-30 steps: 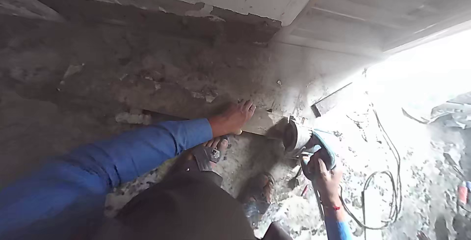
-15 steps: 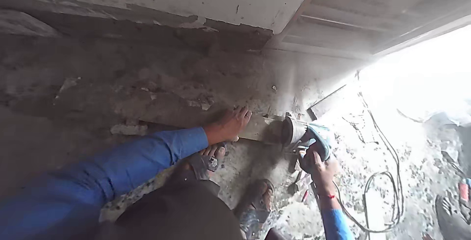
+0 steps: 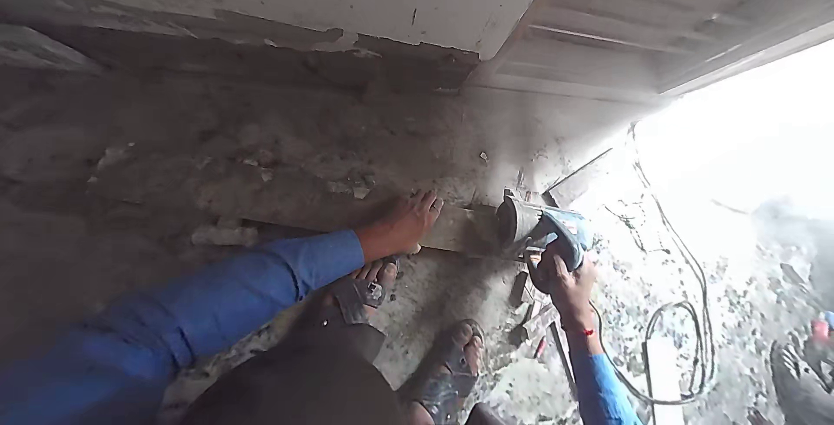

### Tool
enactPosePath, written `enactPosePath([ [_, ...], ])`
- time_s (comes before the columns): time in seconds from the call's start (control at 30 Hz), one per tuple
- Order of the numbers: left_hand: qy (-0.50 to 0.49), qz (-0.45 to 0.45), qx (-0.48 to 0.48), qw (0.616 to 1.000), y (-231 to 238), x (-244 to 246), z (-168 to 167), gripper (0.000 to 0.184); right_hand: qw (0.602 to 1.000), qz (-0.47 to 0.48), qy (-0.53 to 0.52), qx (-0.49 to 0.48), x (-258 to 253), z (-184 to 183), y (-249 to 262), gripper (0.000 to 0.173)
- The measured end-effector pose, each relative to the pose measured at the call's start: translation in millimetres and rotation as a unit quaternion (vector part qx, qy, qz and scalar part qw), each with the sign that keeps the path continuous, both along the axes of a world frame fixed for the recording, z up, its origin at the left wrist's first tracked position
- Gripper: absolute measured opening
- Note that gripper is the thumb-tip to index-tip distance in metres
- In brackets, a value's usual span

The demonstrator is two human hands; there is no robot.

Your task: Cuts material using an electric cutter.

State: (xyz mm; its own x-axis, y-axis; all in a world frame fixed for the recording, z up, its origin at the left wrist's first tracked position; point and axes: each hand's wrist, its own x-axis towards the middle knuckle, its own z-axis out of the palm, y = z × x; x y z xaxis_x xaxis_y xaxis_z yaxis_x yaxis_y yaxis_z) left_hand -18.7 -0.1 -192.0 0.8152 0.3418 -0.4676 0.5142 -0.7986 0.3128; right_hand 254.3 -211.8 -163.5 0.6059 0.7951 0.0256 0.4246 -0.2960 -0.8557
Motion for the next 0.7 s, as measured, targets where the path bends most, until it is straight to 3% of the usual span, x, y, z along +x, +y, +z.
enactPosePath([
  [0.3, -0.010, -0.004, 0.027, 1.000, -1, -2, -8, 0.100, 0.999, -0.035, 0.005, -0.007, -20, 1, -57, 0.042],
  [0.7, -0.005, -0.013, 0.029, 0.999, -1, 0, -7, 0.100, 0.997, -0.059, -0.026, -0.035, -28, 5, -73, 0.047],
])
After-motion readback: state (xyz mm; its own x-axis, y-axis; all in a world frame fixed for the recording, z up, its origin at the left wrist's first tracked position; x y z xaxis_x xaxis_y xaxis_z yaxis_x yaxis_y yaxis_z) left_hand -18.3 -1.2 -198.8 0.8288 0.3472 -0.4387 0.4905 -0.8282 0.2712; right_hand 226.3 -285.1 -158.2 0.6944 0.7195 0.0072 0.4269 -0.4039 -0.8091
